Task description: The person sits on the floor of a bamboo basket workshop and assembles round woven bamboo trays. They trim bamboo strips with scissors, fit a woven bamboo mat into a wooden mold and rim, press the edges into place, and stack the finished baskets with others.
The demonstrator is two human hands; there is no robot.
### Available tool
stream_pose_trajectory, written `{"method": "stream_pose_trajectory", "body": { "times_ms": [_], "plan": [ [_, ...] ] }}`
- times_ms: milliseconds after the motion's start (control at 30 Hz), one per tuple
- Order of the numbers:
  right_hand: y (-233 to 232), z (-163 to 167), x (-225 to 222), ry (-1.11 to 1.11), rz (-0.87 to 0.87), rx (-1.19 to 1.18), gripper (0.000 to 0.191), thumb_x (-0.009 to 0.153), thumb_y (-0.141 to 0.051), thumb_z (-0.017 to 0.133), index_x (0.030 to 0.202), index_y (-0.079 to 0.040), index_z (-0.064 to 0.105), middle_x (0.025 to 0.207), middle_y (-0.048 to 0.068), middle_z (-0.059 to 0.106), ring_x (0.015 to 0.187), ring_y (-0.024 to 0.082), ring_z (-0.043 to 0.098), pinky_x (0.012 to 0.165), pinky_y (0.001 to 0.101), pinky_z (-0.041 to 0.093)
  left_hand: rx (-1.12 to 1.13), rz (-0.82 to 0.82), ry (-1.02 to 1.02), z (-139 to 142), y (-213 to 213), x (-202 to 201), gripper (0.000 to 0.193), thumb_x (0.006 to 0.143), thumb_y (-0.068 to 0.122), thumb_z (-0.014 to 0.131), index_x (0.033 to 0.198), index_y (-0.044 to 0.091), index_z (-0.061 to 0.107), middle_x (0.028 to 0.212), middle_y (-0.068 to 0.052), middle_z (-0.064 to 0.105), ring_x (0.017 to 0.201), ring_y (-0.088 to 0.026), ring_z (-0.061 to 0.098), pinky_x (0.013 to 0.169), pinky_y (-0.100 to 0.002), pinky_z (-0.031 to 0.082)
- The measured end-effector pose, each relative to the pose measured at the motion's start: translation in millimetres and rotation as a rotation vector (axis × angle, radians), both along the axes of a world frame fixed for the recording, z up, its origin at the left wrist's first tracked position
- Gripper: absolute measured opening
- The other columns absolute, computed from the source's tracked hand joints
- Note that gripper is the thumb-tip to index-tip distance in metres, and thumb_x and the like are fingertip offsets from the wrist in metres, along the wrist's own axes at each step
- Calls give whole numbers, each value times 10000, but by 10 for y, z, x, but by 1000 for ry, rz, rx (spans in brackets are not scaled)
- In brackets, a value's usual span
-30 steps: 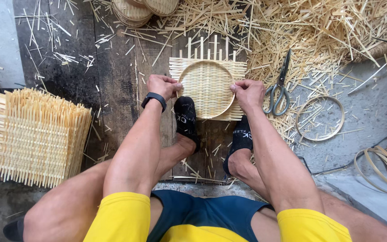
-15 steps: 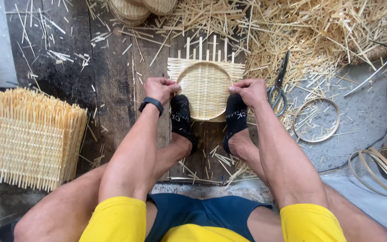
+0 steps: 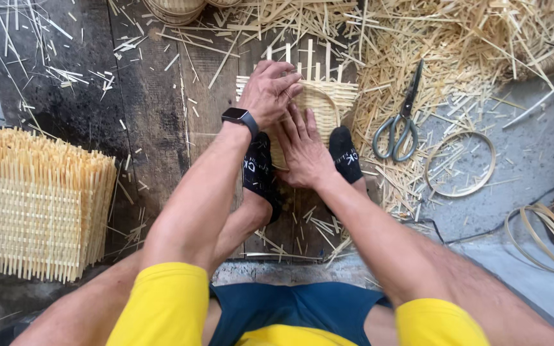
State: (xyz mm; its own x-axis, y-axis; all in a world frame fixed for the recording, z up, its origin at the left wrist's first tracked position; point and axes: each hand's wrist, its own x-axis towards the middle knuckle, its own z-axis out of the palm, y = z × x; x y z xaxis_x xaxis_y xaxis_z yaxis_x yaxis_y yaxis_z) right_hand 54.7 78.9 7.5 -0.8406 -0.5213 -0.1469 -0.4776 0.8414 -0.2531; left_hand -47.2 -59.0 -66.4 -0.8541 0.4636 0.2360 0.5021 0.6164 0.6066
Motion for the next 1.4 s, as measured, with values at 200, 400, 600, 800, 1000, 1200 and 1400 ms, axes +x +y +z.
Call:
{"method": "stream_pose_trajectory", "body": {
  "times_ms": [200,400,600,800,1000,1200,1400],
  "plan": [
    [34,-390,183,61,13,50,1066,700,-315,725,1607,25,281,1621,281,224,1544,430,141,1275,589,65,251,199,-411,-219,67,40,148,946,299,734,1014,193,812,1076,-27,715,978,-186,700,870,-334,603],
    [13,-318,173,6,6,183,1110,634,-355,729,1598,-7,303,1625,240,215,1544,402,143,1263,561,85,260,251,-412,-95,118,-19,128,914,249,773,1002,170,822,1014,-33,729,891,-202,728,799,-312,599],
    [77,-419,211,108,50,-78,1031,837,-538,693,1598,52,325,1630,314,215,1526,487,162,1231,665,100,274,256,-441,-139,85,-1,142,912,275,781,1005,176,824,957,-24,723,862,-199,721,760,-335,587],
    [-3,-521,266,272,26,81,814,959,-402,625,1601,24,361,1643,278,262,1543,455,226,1257,644,157,223,276,-491,-120,136,45,165,889,300,783,995,180,822,921,-17,694,841,-195,696,758,-346,577],
    [403,-361,-109,-9,43,-374,513,946,-400,748,1283,-28,639,1377,205,601,1357,356,509,1197,521,351,193,175,-412,-188,97,-78,180,921,311,733,1022,198,830,996,-23,665,882,-232,668,778,-367,559],
    [586,-693,-722,-5,-541,-687,152,971,-232,750,1036,-100,788,934,77,761,976,242,679,881,350,554,139,164,-480,-299,82,-97,196,983,284,703,1016,127,816,918,-56,675,821,-251,677,731,-360,542],
    [625,-826,-771,-301,-762,-707,180,950,-236,727,959,-70,798,841,92,726,779,213,672,698,339,523,239,321,-797,-424,126,-207,290,862,377,783,934,99,825,825,-72,763,721,-168,697,656,-311,545]
  ]
}}
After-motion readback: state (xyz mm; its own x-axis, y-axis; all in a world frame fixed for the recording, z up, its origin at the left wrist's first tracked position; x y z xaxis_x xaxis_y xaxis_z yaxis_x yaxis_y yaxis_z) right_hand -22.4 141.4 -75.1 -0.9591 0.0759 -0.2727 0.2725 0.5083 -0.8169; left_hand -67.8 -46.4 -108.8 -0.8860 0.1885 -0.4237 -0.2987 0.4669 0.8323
